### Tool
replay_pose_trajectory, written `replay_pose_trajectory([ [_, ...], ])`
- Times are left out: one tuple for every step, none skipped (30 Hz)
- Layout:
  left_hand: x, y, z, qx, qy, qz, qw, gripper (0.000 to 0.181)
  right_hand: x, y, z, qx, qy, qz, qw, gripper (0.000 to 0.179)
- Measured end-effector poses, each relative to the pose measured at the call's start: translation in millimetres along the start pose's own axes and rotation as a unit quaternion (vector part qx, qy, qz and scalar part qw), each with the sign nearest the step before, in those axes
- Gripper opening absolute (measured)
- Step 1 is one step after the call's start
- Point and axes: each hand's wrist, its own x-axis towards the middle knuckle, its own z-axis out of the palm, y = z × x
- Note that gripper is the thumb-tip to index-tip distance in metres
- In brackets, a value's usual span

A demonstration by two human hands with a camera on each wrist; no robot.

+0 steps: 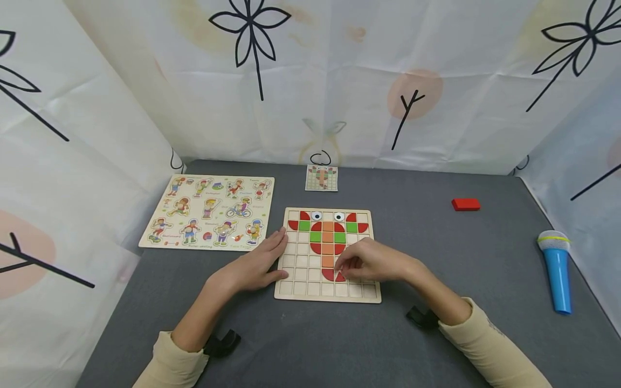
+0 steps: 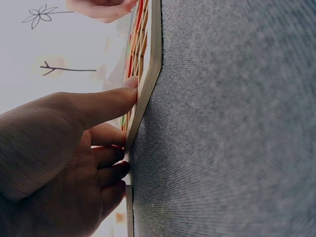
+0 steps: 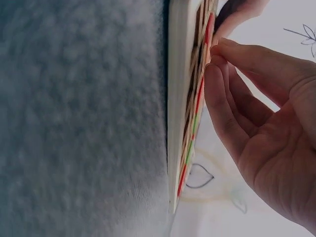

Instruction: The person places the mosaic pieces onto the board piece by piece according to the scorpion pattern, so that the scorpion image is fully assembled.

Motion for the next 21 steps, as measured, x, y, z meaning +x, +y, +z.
replay_pose_trajectory([
  [0.0,0.1,0.0,0.0,0.0,0.0,1.0,0.085,-1.9,1,-1,0.002,0.005,0.004,1.0,0.015],
  [-0.1,0.1,0.0,0.0,0.001,0.001,1.0,0.085,-4.3,1,-2,0.005,0.01,0.011,0.9999,0.014],
  [0.0,0.3,0.0,-0.001,0.0,-0.002,1.0,0.085,-7.4,2,-4,0.005,0.016,0.016,0.9997,0.014],
  [0.0,0.3,0.0,-0.001,-0.001,-0.004,1.0,0.085,-10.8,3,-5,0.006,0.022,0.02,0.9995,0.013],
  [0.1,0.4,0.0,-0.001,-0.002,-0.006,1.0,0.085,-14.8,5,-7,0.006,0.028,0.026,0.9993,0.013],
  [0.0,0.5,-0.1,0.001,-0.001,-0.006,1.0,0.085,-19.1,6,-9,0.007,0.033,0.031,0.999,0.013],
  [0.0,0.5,0.0,0.0,-0.001,-0.008,1.0,0.085,-23.8,8,-10,0.008,0.038,0.036,0.9986,0.013],
  [0.0,0.7,-0.1,0.002,-0.001,-0.008,1.0,0.085,-28.7,10,-12,0.009,0.043,0.038,0.9983,0.013],
  [-0.2,0.8,-0.1,0.002,-0.001,-0.009,1.0,0.085,-33.9,12,-14,0.009,0.047,0.041,0.998,0.013],
  [-0.1,0.8,-0.1,0.003,0.0,-0.008,1.0,0.085,-39.5,14,-16,0.011,0.051,0.046,0.9976,0.013],
  [0.0,0.7,0.0,0.003,0.0,-0.008,1.0,0.085,-45.3,16,-18,0.011,0.054,0.052,0.9971,0.013],
  [0.1,0.8,0.0,0.003,-0.001,-0.008,1.0,0.085,-51.4,18,-20,0.011,0.057,0.058,0.9966,0.013],
  [0.3,0.6,0.1,0.003,-0.002,-0.009,1.0,0.085,-57.3,20,-22,0.01,0.061,0.065,0.9959,0.013],
  [0.5,0.5,0.1,0.002,-0.002,-0.009,1.0,0.085,-63.2,22,-24,0.009,0.065,0.073,0.9952,0.013],
  [0.5,0.5,0.3,0.003,-0.002,-0.007,1.0,0.085,-69.2,24,-26,0.006,0.067,0.08,0.9945,0.013],
  [0.6,0.4,0.3,0.003,-0.002,-0.007,1.0,0.085,-75.0,25,-28,0.001,0.069,0.089,0.9936,0.014],
  [0.6,0.5,0.2,0.002,-0.003,-0.007,1.0,0.085,-80.3,27,-30,-0.003,0.072,0.096,0.9928,0.014],
  [0.6,0.6,0.1,0.002,-0.003,-0.008,1.0,0.085,-85.4,28,-32,-0.009,0.074,0.105,0.9916,0.016],
  [0.5,0.6,0.1,0.003,-0.003,-0.007,1.0,0.085,-89.9,29,-33,-0.016,0.077,0.113,0.9904,0.018],
  [0.4,0.6,0.0,0.004,-0.002,-0.006,1.0,0.085,-94.0,30,-34,-0.025,0.08,0.121,0.9891,0.02],
  [0.5,0.5,0.0,0.004,-0.002,-0.005,1.0,0.085,-97.5,31,-35,-0.034,0.082,0.129,0.9876,0.022],
])
